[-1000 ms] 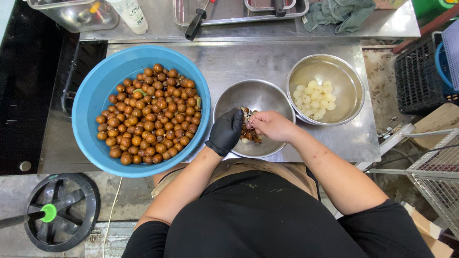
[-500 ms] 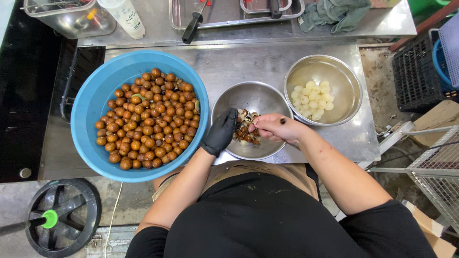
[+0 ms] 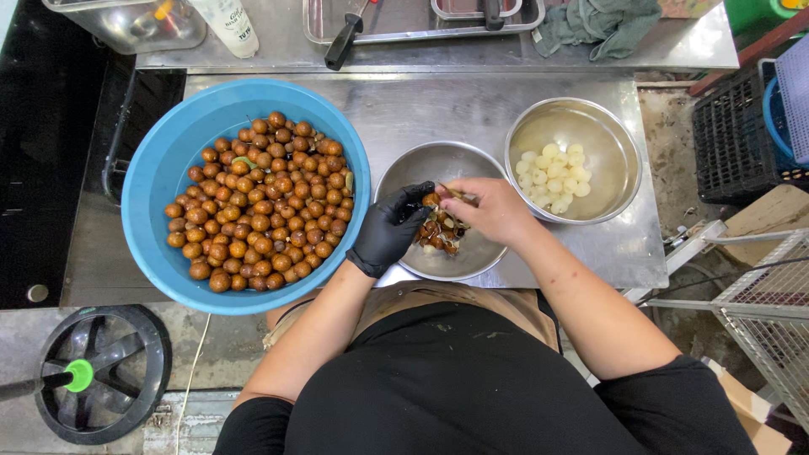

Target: The person peels small brown fruits by hand, placing the peeled fruit into one bowl and the discarded skins into another bowl.

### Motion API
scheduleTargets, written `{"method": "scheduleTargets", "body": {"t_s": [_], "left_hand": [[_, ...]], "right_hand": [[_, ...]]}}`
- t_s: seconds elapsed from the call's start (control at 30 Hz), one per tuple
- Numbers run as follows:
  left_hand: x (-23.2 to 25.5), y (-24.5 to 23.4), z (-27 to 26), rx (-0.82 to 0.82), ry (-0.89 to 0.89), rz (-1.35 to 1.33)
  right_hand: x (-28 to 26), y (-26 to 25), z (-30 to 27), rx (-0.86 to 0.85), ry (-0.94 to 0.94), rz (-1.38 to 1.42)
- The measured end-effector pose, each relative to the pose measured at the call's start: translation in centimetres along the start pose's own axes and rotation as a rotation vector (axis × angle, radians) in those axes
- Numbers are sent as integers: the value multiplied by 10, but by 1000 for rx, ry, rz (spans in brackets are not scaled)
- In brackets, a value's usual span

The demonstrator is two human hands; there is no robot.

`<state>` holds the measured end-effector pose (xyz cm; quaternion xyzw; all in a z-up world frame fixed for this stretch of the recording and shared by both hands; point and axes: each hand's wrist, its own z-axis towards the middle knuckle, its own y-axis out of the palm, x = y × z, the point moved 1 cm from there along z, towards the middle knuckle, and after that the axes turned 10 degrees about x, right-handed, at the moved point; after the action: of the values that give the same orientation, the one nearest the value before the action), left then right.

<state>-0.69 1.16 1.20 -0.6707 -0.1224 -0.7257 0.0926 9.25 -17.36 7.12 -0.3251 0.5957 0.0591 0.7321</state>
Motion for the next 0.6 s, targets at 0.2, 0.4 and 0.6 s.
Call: {"method": "scheduleTargets", "body": {"t_s": [0.2, 0.4, 0.6], "left_hand": [[16, 0, -6, 22, 14, 43], [10, -1, -7, -8, -37, -109], [-21, 8, -3, 121, -330, -668]], "right_hand": [[-5, 8, -4, 67, -15, -205], [15, 13, -8, 133, -235, -238], [72, 45, -14, 91, 287, 523]]}}
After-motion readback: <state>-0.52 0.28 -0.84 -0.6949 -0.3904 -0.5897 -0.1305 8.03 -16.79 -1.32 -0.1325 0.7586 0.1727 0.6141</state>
